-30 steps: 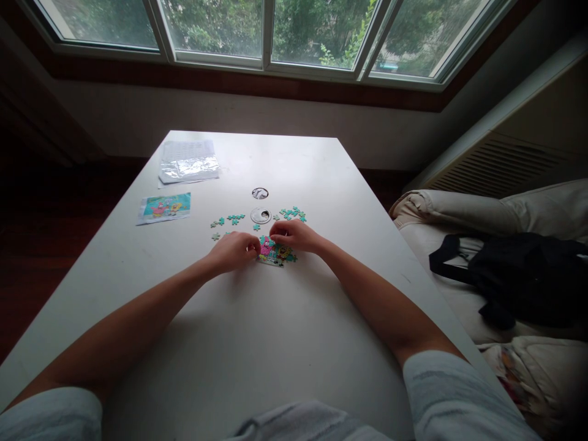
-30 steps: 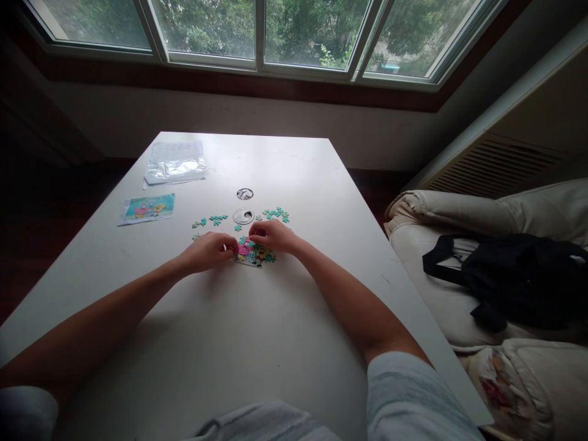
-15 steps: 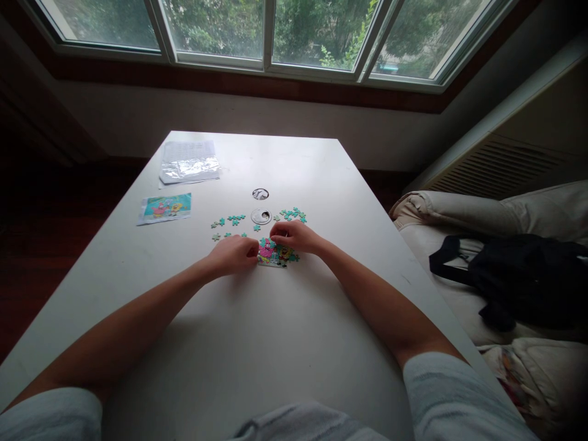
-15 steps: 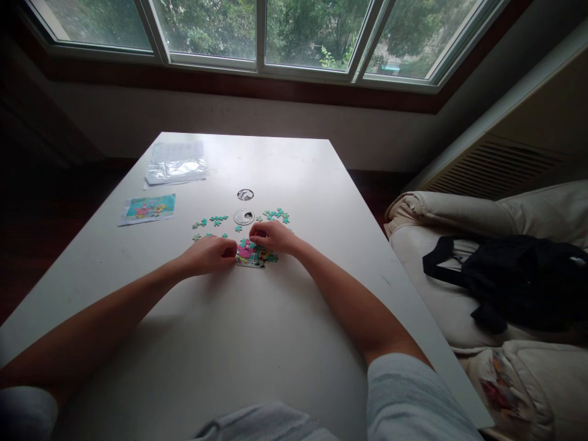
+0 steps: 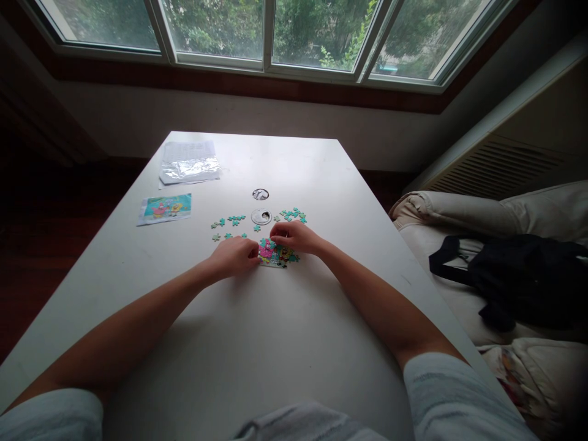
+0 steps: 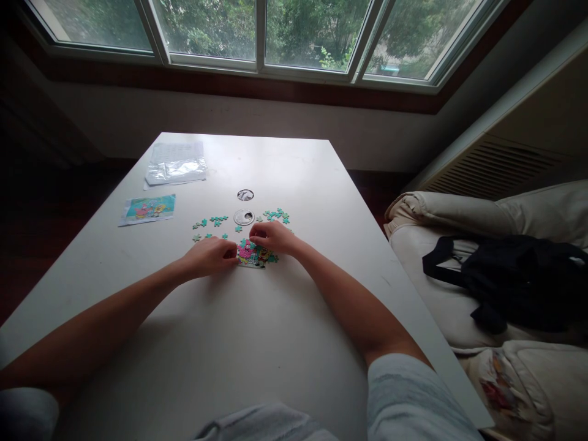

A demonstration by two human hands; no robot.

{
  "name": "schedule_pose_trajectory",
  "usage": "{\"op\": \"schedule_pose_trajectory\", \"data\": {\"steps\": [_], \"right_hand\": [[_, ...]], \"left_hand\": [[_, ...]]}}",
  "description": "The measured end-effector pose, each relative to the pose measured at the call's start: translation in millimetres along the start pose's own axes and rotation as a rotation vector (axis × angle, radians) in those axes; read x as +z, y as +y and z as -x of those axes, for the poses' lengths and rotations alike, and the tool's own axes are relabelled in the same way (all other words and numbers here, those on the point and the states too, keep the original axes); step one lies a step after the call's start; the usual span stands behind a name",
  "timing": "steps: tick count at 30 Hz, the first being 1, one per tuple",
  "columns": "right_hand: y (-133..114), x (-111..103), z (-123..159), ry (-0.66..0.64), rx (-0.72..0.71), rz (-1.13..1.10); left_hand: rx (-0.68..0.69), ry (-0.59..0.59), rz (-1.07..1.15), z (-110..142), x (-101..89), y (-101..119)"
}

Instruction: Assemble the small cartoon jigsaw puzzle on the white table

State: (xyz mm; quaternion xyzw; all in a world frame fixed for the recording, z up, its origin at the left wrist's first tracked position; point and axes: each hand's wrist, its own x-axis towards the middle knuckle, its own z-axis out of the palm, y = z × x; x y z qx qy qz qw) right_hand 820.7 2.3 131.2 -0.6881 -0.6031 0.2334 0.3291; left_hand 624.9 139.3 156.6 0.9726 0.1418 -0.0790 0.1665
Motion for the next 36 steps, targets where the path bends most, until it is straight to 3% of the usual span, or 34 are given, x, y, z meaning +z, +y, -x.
{"op": "schedule_pose_trajectory", "data": {"steps": [5,11,17,22,30,36], "right_hand": [[1.5,-6.3,-0.2,0.028,0.003,-0.057],[9.2,-49.9,2.6,0.289,0.08,-0.184],[18.0,-78.5,14.9,0.29,0.156,-0.112],[31.8,-70.2,33.2,0.262,0.17,0.137],[41.7,-41.0,40.9,0.327,0.085,0.302],[36.8,-22.3,35.9,0.369,0.033,0.356]], "left_hand": [[-0.001,-0.008,-0.008,-0.4,-0.3,0.0],[0.008,-0.011,-0.008,0.0,1.5,2.1],[-0.016,-0.013,-0.016,1.9,3.6,2.0],[-0.013,0.069,-0.019,2.6,5.7,7.5],[0.358,0.31,-0.12,-0.1,25.0,22.6],[0.433,0.334,-0.163,2.6,34.7,25.7]]}}
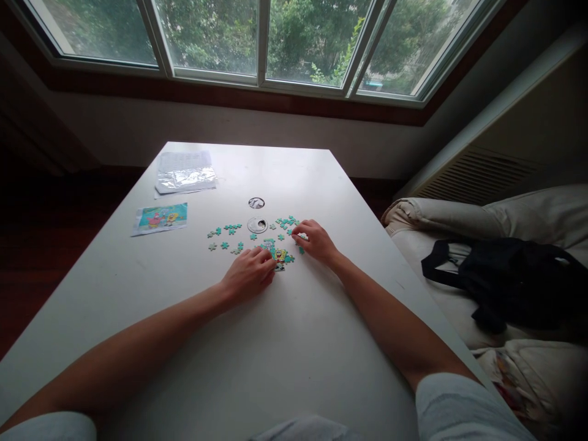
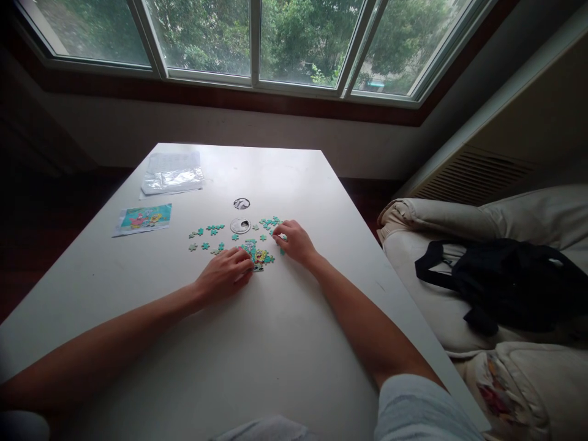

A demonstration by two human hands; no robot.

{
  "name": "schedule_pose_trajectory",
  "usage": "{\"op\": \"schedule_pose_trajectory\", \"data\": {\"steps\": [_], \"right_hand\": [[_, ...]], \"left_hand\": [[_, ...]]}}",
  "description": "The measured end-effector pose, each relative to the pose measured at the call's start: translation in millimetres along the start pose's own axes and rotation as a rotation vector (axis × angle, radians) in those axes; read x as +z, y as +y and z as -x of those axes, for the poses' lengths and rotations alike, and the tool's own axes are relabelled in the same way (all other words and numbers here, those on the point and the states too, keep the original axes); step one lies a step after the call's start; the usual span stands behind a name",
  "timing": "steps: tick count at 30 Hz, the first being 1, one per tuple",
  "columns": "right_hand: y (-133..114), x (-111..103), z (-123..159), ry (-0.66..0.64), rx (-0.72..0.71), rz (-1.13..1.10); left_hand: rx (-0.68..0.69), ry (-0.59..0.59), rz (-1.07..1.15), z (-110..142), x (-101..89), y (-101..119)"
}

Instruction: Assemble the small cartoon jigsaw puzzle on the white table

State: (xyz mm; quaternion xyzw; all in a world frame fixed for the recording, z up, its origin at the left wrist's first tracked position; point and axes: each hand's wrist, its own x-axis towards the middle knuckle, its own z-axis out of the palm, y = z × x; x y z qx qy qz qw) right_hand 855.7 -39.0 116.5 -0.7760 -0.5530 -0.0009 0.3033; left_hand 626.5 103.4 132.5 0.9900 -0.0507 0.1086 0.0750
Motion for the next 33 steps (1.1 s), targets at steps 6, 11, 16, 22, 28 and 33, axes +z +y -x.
{"op": "schedule_pose_trajectory", "data": {"steps": [6,11,16,22,28,33], "right_hand": [[-1.7,11.1,5.9,0.031,-0.03,0.038],[-2.8,17.3,7.0,0.017,-0.022,0.133],[-3.2,24.1,5.6,-0.087,0.014,0.276],[1.9,29.3,-1.8,-0.218,0.057,0.317],[12.0,30.3,-16.9,-0.294,0.024,0.314],[15.3,32.2,-32.4,-0.322,-0.016,0.295]], "left_hand": [[0.085,-0.019,0.024,2.5,4.3,3.9],[0.062,0.001,0.082,1.2,2.8,1.3],[-0.214,0.15,0.124,-3.2,-3.2,-26.5],[-0.632,0.31,0.076,-4.3,-0.6,-88.4],[-0.655,0.171,0.122,-6.3,16.3,-119.9],[-0.543,0.076,0.104,-6.1,21.1,-120.5]]}}
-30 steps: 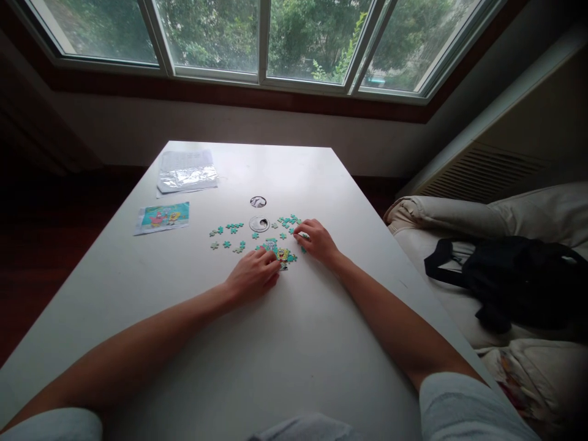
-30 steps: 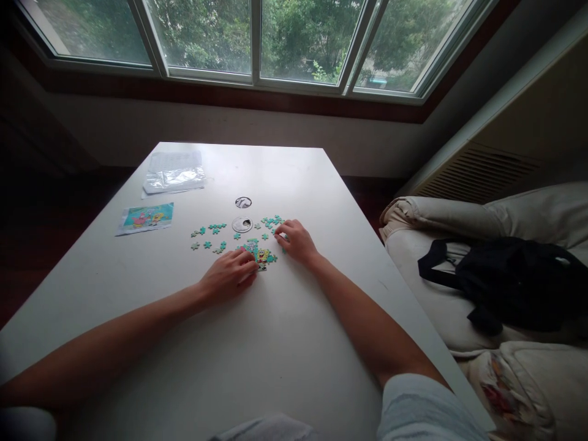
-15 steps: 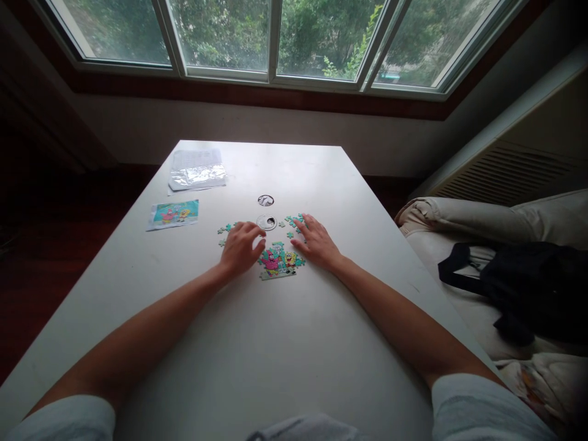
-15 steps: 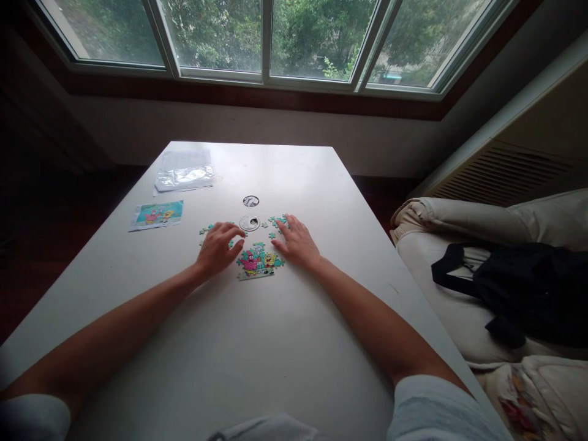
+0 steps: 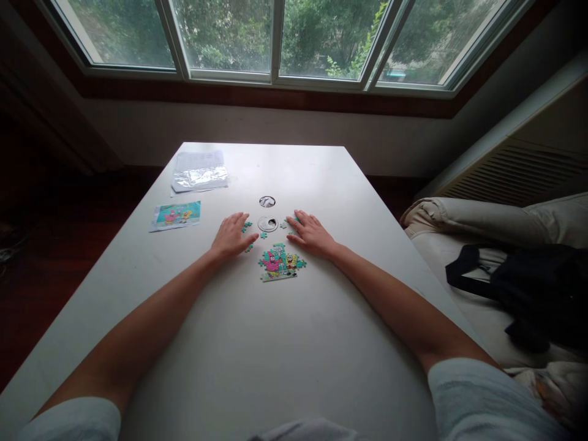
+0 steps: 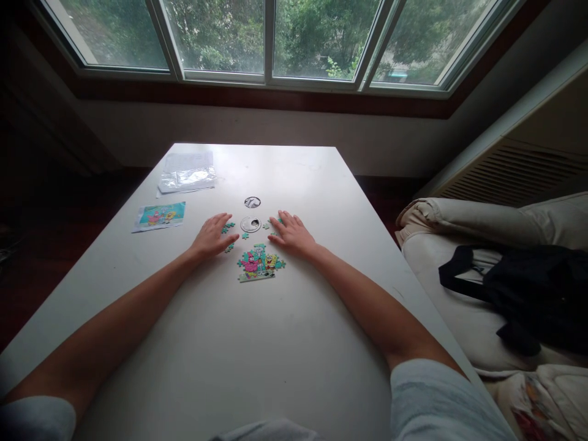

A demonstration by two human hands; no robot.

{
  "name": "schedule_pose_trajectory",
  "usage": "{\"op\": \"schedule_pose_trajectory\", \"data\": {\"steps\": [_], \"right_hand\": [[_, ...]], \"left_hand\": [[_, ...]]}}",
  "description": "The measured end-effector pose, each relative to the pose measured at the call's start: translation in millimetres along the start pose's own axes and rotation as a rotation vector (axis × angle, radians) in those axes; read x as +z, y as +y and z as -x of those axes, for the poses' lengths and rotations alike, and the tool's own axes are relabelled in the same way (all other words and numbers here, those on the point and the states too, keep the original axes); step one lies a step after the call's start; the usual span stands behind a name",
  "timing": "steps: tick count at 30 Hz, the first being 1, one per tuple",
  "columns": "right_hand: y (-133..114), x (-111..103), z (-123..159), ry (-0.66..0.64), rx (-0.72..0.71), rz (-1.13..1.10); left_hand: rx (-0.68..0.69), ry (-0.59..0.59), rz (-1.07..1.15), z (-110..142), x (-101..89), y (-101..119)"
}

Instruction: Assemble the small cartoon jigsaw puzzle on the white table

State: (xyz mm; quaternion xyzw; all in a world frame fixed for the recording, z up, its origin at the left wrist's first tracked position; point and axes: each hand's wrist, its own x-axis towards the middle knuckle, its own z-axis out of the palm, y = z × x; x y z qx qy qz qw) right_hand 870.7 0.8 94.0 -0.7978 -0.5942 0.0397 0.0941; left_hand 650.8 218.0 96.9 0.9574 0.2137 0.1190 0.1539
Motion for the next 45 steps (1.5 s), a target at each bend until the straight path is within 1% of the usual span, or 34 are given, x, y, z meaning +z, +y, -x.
{"op": "schedule_pose_trajectory", "data": {"steps": [5,11,15,19,21,24,31,34,37,41,45], "right_hand": [[-1.1,-0.1,-1.3,0.019,-0.025,-0.02],[-4.4,2.9,7.8,-0.012,-0.063,-0.021],[-8.2,3.4,12.3,-0.031,-0.101,-0.013],[-10.8,2.2,16.1,-0.033,-0.145,-0.005],[-11.1,1.2,17.7,-0.031,-0.169,-0.001],[-10.3,-0.4,18.9,-0.032,-0.206,-0.004],[-10.7,0.9,16.3,-0.003,-0.255,-0.101],[-11.4,1.6,15.7,0.059,-0.25,-0.154],[-10.6,1.3,16.4,0.115,-0.235,-0.198],[-8.2,1.9,17.3,0.119,-0.244,-0.207],[-6.4,3.7,16.9,0.128,-0.235,-0.213]], "left_hand": [[0.065,-0.017,-0.051,2.4,3.3,3.4],[0.113,-0.122,-0.143,1.6,8.6,7.1],[0.163,-0.184,-0.165,-5.8,8.4,7.3],[0.229,-0.201,-0.157,-14.9,7.6,7.4],[0.252,-0.18,-0.137,-16.1,6.7,7.2],[0.263,-0.107,-0.076,-13.2,4.4,6.2],[0.216,0.01,0.108,-5.8,-1.1,3.3],[0.204,0.076,0.103,-4.5,-2.5,3.7],[0.215,0.113,0.093,-4.0,-2.5,3.5],[0.192,0.158,0.086,-4.6,-1.9,2.7],[0.21,0.159,0.102,-4.5,-3.4,4.9]]}}
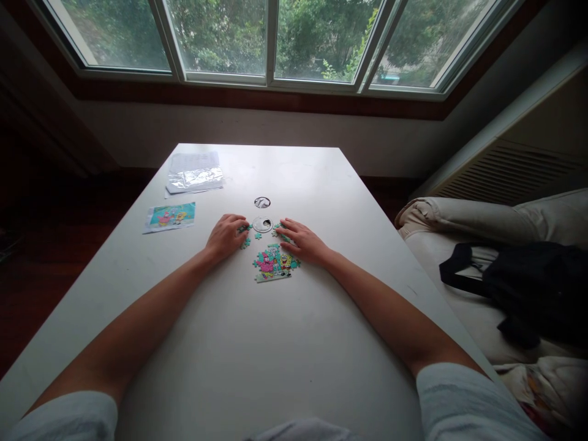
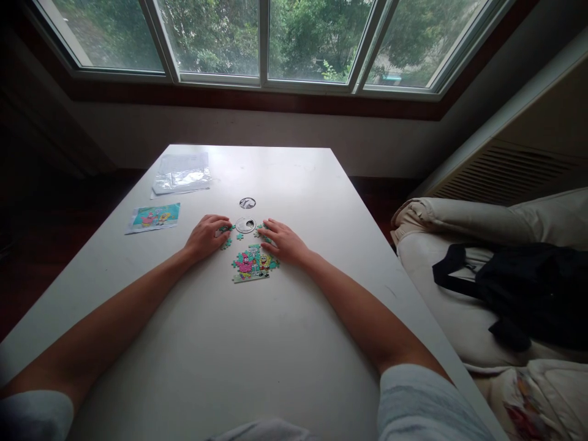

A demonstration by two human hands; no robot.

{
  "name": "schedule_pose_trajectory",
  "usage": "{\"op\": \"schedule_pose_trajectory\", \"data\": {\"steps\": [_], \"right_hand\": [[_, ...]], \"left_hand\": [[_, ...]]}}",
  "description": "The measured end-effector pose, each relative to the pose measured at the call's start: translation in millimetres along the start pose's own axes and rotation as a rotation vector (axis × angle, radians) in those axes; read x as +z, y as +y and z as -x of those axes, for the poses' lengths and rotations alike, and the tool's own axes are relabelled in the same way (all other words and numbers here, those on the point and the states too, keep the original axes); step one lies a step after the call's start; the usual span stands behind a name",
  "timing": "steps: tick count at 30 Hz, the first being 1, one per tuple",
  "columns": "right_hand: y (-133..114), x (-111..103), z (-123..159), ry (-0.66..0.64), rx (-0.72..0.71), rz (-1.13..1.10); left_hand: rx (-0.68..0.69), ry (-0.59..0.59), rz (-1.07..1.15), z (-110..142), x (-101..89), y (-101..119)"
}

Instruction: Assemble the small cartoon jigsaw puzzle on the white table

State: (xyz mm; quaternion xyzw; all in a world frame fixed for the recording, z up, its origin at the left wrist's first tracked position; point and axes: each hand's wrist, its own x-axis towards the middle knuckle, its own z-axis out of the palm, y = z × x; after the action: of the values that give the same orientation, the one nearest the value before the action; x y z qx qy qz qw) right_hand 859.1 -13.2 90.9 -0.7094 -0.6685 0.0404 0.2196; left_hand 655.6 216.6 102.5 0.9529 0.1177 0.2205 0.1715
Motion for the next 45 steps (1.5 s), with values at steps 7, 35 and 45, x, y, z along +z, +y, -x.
{"op": "schedule_pose_trajectory", "data": {"steps": [7,35,45], "right_hand": [[1.5,-0.1,-0.5,0.04,0.021,0.001],[-2.9,-2.9,-0.3,0.118,0.111,0.033],[-9.1,-4.9,-3.5,0.215,0.058,-0.026]], "left_hand": [[-0.019,-0.008,-0.004,1.9,-0.6,7.9],[-0.049,-0.018,-0.007,3.9,-2.2,23.5],[-0.048,0.011,0.083,3.7,-8.1,35.3]]}}
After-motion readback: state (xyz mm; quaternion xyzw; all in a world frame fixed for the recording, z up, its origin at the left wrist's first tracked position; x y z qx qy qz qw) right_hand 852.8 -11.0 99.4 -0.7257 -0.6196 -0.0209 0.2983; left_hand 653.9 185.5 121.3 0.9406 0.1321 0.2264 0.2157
